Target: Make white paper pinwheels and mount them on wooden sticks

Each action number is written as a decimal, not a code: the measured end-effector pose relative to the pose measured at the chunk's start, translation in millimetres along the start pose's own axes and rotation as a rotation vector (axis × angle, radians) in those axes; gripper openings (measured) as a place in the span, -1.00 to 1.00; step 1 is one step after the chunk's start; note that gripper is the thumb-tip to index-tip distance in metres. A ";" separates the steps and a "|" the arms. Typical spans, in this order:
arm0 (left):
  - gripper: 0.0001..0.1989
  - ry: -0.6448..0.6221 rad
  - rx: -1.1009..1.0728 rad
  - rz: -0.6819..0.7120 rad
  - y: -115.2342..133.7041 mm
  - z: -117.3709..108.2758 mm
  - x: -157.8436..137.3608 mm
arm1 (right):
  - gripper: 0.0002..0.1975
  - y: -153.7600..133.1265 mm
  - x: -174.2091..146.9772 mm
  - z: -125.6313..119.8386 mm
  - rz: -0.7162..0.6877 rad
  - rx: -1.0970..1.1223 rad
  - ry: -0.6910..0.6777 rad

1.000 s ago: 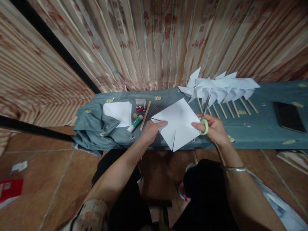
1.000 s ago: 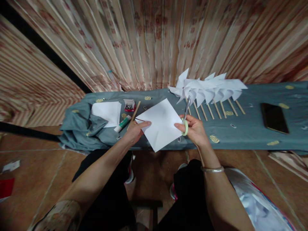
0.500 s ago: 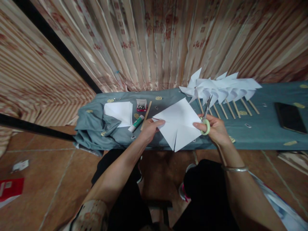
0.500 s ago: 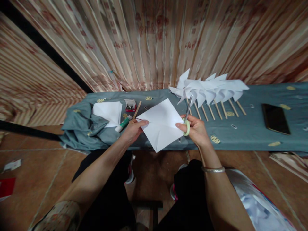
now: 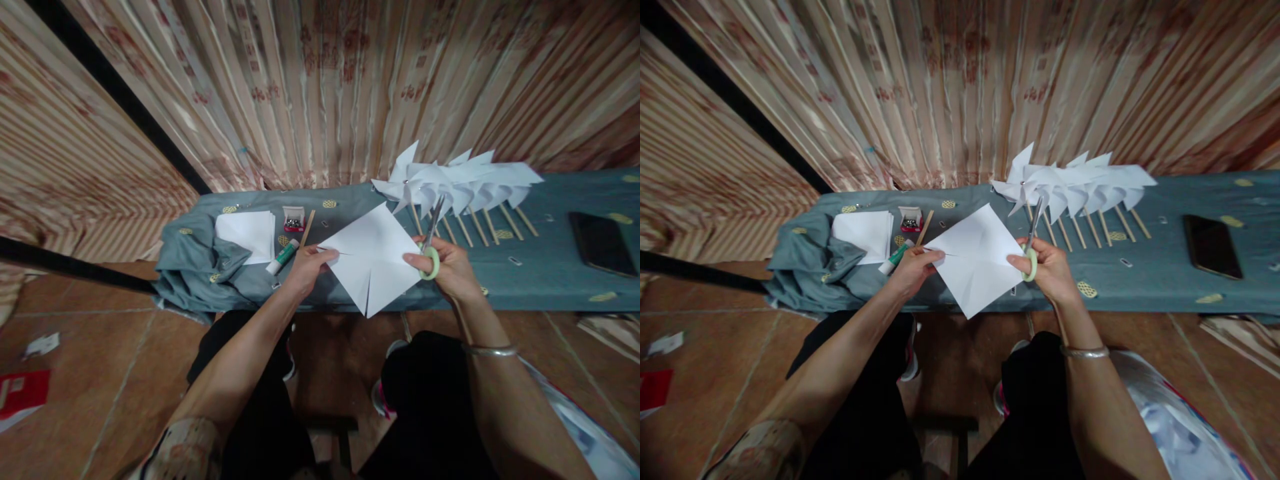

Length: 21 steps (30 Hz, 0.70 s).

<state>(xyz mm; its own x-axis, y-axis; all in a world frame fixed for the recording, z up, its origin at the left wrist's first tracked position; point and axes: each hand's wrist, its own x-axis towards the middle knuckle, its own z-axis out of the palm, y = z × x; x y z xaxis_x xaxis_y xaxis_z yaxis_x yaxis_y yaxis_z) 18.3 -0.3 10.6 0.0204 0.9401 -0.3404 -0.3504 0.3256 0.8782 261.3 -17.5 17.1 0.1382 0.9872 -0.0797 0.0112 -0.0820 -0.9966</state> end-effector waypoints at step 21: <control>-0.56 -0.151 -0.219 -0.086 3.6 -6.0 -8.7 | -0.56 6.4 5.3 8.4 -0.005 0.167 0.138</control>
<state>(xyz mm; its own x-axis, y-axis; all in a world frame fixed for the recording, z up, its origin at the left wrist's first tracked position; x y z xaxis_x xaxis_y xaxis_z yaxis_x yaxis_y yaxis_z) 11.2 -8.0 14.6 0.1926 0.9196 -0.3424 -0.5348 0.3909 0.7491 253.8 -11.7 10.1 0.2728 0.9585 -0.0826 -0.1505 -0.0423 -0.9877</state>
